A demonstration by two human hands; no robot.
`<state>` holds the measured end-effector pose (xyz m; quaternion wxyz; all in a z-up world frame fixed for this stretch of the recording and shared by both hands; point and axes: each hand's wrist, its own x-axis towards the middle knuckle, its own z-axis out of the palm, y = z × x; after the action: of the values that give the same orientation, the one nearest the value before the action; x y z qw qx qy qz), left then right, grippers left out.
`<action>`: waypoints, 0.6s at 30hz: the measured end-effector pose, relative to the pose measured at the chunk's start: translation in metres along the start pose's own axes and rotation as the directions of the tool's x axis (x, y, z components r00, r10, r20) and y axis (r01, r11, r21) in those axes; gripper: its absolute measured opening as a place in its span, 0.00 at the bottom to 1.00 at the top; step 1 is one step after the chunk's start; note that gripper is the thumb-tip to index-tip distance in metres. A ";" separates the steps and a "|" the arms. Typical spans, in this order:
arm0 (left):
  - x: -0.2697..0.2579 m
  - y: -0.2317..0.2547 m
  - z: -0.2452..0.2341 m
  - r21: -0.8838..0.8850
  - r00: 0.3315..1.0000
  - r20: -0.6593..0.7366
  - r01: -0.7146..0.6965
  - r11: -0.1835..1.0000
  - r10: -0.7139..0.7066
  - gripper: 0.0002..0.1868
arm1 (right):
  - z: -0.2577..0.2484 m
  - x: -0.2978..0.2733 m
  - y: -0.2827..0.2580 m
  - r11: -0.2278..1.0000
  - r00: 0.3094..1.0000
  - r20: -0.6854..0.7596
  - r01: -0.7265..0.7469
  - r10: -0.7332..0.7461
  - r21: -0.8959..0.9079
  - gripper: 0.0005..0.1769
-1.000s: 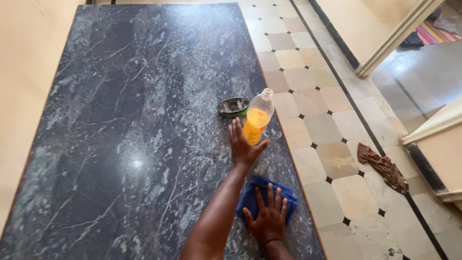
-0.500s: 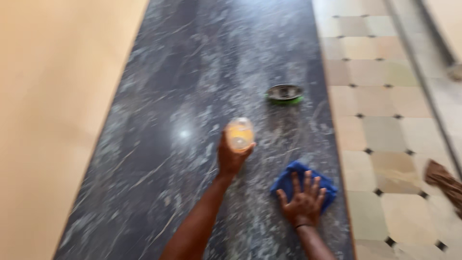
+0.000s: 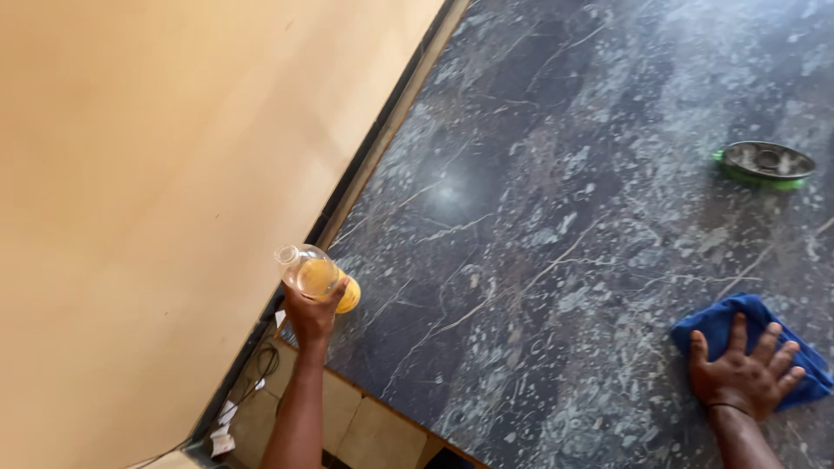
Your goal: The person wipes a dark marble tabletop with a blue cloth, moving systematically across the surface. They also wipe the wooden edges and legs of the table. A plastic bottle and a small metal container are present on the table but are not handled.
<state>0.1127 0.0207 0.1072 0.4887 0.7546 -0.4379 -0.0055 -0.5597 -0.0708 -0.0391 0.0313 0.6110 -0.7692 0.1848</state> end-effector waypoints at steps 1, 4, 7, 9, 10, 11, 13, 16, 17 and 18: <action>-0.004 -0.004 -0.006 0.000 1.000 -0.008 0.022 1.000 -0.022 0.51 | 0.002 -0.003 -0.003 1.000 1.000 0.004 -0.023 0.023 -0.018 0.49; -0.015 -0.010 -0.022 -0.027 0.992 0.004 0.126 0.992 -0.126 0.50 | 0.010 -0.005 -0.027 0.997 0.998 0.001 -0.062 0.062 -0.039 0.50; -0.027 -0.010 -0.031 -0.103 0.999 -0.026 0.032 0.994 -0.035 0.50 | 0.015 -0.013 -0.069 0.996 0.987 0.142 -0.070 0.077 -0.057 0.51; -0.033 -0.012 -0.030 -0.291 0.997 -0.015 0.074 0.954 -0.082 0.51 | 0.020 -0.020 -0.112 0.999 0.991 0.136 0.012 -0.004 -0.053 0.50; -0.036 -0.014 -0.028 -0.383 0.995 -0.006 0.094 0.919 -0.104 0.51 | 0.020 -0.027 -0.135 0.998 0.990 0.136 0.051 -0.046 -0.034 0.50; -0.040 -0.018 -0.025 -0.368 0.992 0.004 0.117 0.922 -0.124 0.50 | 0.020 -0.036 -0.163 0.995 0.986 0.136 0.094 -0.091 -0.014 0.49; -0.045 -0.028 -0.015 -0.339 0.987 0.024 0.158 0.927 -0.159 0.47 | 0.014 -0.053 -0.222 0.985 0.974 0.148 0.171 -0.168 -0.003 0.48; -0.052 -0.045 -0.005 -0.295 0.988 -0.032 0.134 0.946 -0.150 0.45 | -0.004 -0.085 -0.315 0.961 0.916 0.289 0.266 -0.278 0.081 0.52; -0.055 -0.050 -0.003 -0.309 0.990 -0.050 0.113 0.944 -0.135 0.45 | -0.012 -0.098 -0.340 0.940 0.871 0.372 0.341 -0.320 0.012 0.51; -0.058 -0.054 -0.002 -0.322 0.990 -0.068 0.093 0.942 -0.121 0.46 | -0.019 -0.110 -0.363 0.922 0.789 0.497 0.383 -0.362 0.063 0.48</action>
<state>0.1132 0.0683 0.0441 0.6215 0.6880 -0.3681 -0.0698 -0.1904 -0.0295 0.0376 -0.1202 0.7763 -0.6188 -0.0053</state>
